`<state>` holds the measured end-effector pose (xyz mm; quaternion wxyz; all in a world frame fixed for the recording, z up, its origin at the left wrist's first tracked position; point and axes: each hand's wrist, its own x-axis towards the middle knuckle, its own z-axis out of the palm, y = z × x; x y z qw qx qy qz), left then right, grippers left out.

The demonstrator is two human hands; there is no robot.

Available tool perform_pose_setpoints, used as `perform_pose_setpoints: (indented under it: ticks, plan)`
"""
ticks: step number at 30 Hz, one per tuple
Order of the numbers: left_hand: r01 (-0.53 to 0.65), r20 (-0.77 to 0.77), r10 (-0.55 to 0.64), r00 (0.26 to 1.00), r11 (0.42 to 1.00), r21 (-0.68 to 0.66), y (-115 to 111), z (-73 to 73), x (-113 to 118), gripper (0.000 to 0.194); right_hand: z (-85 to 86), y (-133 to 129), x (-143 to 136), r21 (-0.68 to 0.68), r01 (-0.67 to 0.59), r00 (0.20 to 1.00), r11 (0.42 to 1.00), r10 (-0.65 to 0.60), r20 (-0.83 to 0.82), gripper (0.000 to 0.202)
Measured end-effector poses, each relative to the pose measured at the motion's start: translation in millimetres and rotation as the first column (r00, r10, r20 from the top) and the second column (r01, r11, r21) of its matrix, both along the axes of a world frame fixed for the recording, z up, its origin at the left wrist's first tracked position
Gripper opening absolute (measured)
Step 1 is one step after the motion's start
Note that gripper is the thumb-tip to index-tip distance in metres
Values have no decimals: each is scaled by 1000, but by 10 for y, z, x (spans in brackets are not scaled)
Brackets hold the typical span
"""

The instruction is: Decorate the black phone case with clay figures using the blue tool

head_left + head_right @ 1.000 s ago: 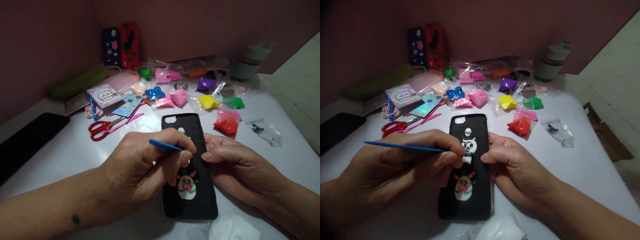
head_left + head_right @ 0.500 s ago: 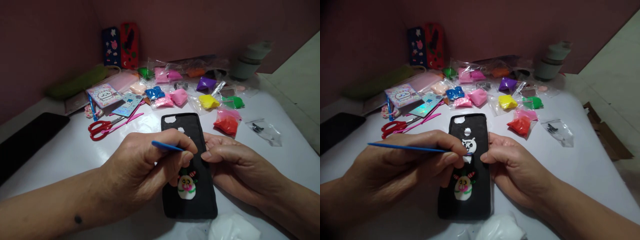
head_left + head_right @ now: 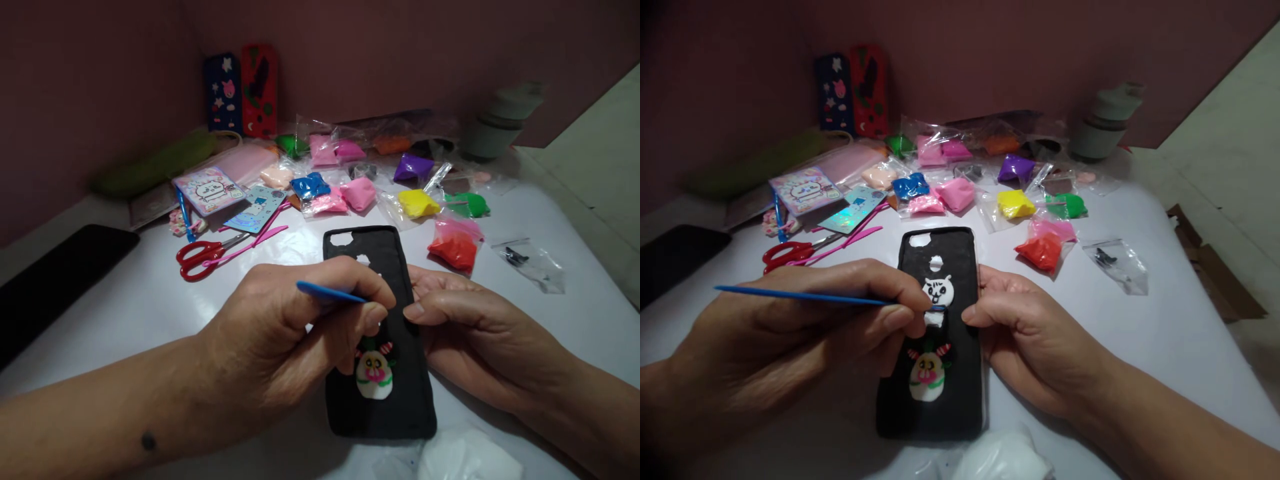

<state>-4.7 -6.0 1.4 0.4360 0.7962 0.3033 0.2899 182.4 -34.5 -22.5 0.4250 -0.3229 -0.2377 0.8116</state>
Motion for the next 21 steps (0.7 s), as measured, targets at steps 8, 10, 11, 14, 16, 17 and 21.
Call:
perform_pose_setpoints:
  ticks: [8,10,11,14,16,17,21]
  plan:
    - [-2,-27,4,1000,998,58,13,-7,30,17,2,20,-22,6,-8,1000,1000,8,-2,34]
    - [1,-26,0,1000,999,44,10,-17,24,16,8,15,-20,12,-11,1000,1000,11,0,35]
    - [10,-24,-9,1000,999,35,9,-23,16,16,11,11,-18,13,-12,1000,1000,12,3,35]
    - [17,-27,-16,1000,1000,24,10,-41,-12,16,16,6,-15,7,-6,1000,1000,6,20,35]
    - [26,-24,-26,999,999,19,12,-47,-22,16,16,11,-18,3,-2,999,1000,2,38,35]
    - [23,-22,-23,999,1000,13,14,-48,-21,16,15,14,-19,3,-5,999,1000,4,44,35]
    - [9,-9,-9,1000,1000,-15,18,-41,12,16,7,23,-14,2,-12,999,1000,12,44,33]
